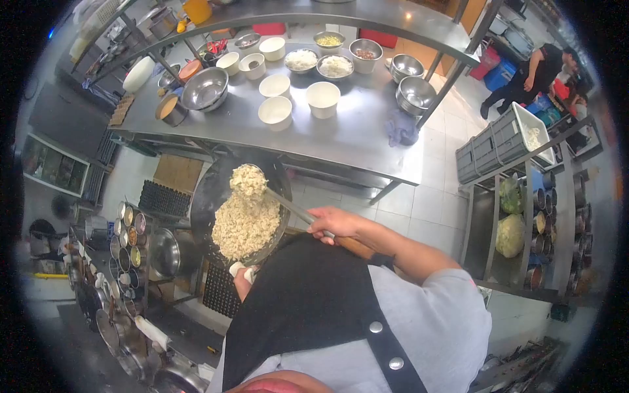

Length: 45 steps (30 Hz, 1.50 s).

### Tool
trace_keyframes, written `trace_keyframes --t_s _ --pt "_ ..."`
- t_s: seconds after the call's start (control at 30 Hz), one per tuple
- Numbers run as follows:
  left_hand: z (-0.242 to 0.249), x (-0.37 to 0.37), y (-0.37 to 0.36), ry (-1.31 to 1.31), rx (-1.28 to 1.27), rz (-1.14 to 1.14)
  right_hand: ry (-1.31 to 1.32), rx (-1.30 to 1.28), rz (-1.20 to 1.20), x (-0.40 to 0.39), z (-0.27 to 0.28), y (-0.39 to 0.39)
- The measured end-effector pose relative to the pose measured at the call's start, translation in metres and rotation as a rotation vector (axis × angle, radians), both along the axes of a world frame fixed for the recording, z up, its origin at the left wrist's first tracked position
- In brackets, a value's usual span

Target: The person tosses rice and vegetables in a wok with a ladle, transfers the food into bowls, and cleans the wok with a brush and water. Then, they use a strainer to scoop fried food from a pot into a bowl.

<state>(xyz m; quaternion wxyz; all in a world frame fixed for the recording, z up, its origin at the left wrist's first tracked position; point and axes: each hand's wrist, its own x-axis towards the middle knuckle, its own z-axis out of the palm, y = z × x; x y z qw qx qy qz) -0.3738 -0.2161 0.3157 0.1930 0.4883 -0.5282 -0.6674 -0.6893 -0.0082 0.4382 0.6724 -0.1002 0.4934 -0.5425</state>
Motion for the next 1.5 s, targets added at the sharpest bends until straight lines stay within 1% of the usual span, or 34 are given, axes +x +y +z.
trace_keyframes --t_s 0.03,0.1,0.17,0.2,0.27,0.37,0.43,0.5,0.53,0.6,0.63,0.7,0.77,0.8,0.87,0.97,1.03,1.13,1.27,1.33,1.47,1.5 --pt "0.007 -0.008 0.012 -0.003 0.048 0.038 -0.006 -0.033 0.064 -0.01 -0.007 0.004" --pt "0.006 -0.013 0.032 -0.011 0.099 0.096 -0.019 -0.025 0.094 -0.024 -0.015 0.006" --pt "-0.007 -0.013 0.05 -0.091 -0.108 0.088 -0.022 -0.021 0.132 -0.035 -0.016 0.008" --pt "0.002 -0.016 0.058 -0.095 -0.11 0.109 -0.017 -0.005 0.146 -0.04 -0.012 0.007" --pt "0.026 -0.023 0.059 -0.014 0.113 0.138 0.001 -0.009 0.174 -0.044 -0.011 0.002" --pt "0.023 -0.025 0.071 -0.035 0.097 0.226 0.013 -0.038 0.216 -0.049 -0.01 0.0" --pt "0.026 -0.028 0.083 -0.01 0.158 0.286 -0.057 -0.057 0.209 -0.053 -0.007 0.002" --pt "0.027 -0.019 0.085 -0.051 0.122 0.242 -0.098 -0.018 0.181 -0.047 -0.005 0.003" --pt "0.039 -0.027 0.089 -0.125 0.041 0.232 -0.079 -0.027 0.198 -0.049 -0.007 0.004" --pt "0.018 -0.016 0.09 -0.102 -0.001 0.242 -0.048 -0.046 0.211 -0.054 -0.009 0.003" --pt "0.016 -0.02 0.09 -0.076 -0.041 0.251 -0.037 -0.019 0.249 -0.056 -0.01 0.005" --pt "0.018 -0.026 0.092 -0.07 -0.041 0.262 -0.021 0.006 0.29 -0.062 -0.015 0.005" --pt "0.015 -0.017 0.094 -0.077 -0.037 0.268 -0.081 -0.016 0.238 -0.052 -0.025 0.007" --pt "0.012 -0.016 0.093 -0.097 -0.029 0.267 -0.095 -0.055 0.241 -0.054 -0.023 0.008" --pt "0.001 -0.013 0.089 -0.117 -0.014 0.258 -0.073 -0.042 0.214 -0.054 -0.013 0.01" --pt "-0.016 -0.008 0.088 -0.082 -0.052 0.23 -0.051 -0.035 0.185 -0.052 -0.014 0.014" --pt "-0.014 -0.012 0.086 -0.161 -0.118 0.199 -0.064 -0.038 0.177 -0.054 -0.014 0.015" --pt "-0.01 -0.019 0.085 -0.1 -0.059 0.217 -0.06 -0.044 0.17 -0.056 -0.013 0.017" --pt "0.005 -0.03 0.086 -0.109 -0.054 0.229 -0.032 -0.053 0.178 -0.06 -0.012 0.017" --pt "0.008 -0.031 0.085 -0.122 -0.08 0.195 -0.035 -0.057 0.183 -0.061 -0.009 0.017" --pt "-0.004 -0.027 0.08 -0.129 -0.106 0.189 -0.033 -0.029 0.184 -0.061 -0.006 0.014" --pt "-0.003 -0.028 0.077 -0.09 0.008 0.228 -0.036 -0.012 0.192 -0.062 -0.005 0.013"
